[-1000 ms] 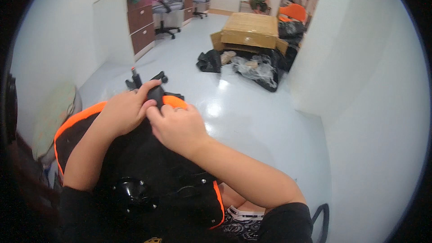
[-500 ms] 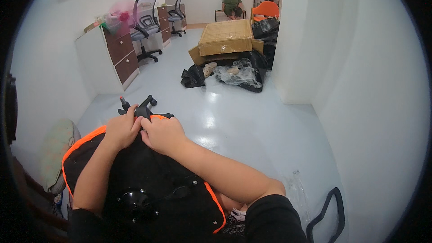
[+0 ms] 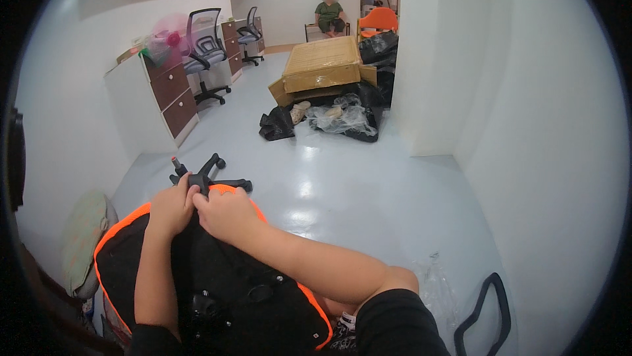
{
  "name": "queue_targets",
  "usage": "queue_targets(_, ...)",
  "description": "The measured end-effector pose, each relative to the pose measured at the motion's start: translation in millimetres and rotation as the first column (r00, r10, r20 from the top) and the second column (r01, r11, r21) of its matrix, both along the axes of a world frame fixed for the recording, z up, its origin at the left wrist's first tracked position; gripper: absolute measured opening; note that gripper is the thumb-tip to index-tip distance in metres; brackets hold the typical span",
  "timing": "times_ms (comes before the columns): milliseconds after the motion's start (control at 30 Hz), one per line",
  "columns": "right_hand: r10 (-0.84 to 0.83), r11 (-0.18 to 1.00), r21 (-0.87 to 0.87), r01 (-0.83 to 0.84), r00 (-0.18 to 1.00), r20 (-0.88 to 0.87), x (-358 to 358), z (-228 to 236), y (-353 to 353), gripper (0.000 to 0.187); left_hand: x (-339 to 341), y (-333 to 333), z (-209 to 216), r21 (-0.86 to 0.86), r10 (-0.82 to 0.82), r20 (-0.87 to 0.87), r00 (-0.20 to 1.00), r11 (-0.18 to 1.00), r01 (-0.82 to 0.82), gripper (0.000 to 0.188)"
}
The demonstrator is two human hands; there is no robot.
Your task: The person attaches a black and orange chair cushion to a metal frame using an Allen key. They tighten multiple screws on the underside of the cushion, flip it over, and continue securing the frame components.
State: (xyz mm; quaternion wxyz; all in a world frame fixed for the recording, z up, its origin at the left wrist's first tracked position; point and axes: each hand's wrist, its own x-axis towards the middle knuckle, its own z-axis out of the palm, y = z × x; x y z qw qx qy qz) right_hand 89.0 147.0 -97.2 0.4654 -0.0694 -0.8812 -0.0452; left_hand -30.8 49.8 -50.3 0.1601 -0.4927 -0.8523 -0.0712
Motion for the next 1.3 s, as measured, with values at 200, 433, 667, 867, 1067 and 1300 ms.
queue_targets(200,0.003,0.995,-0.1,0.009,0.993,0.115,-4.0,-3.4,5.9,0.021,-3.4,6.7,-3.9,0.005,-0.037,0.029,0.999,0.999,0.037,0.052)
queue_targets(433,-0.042,0.988,-0.134,0.08,0.963,0.266,-1.3,9.2,-4.3,0.025,-1.4,1.4,-1.2,0.037,-0.033,0.04,0.999,0.999,0.032,0.052)
queue_targets(667,-0.076,0.994,-0.065,0.084,0.991,0.108,8.6,11.6,-10.8,0.022,-0.7,-0.9,2.5,0.016,-0.025,0.029,0.999,1.0,0.025,0.052)
queue_targets(867,-0.028,0.989,-0.132,0.066,0.963,0.27,2.0,13.3,-5.0,0.021,6.4,-1.5,7.8,-0.006,-0.014,0.033,0.999,1.0,0.014,0.061)
queue_targets(1067,0.019,0.989,-0.146,0.0,0.991,0.131,16.5,22.7,-8.7,0.021,13.2,-10.1,15.1,0.01,-0.039,0.004,0.999,0.999,0.039,0.066)
queue_targets(1300,-0.038,0.991,-0.117,0.061,0.981,0.19,21.8,21.8,-10.7,0.02,25.4,-4.6,17.3,0.004,-0.053,-0.053,0.997,0.999,0.053,0.062)
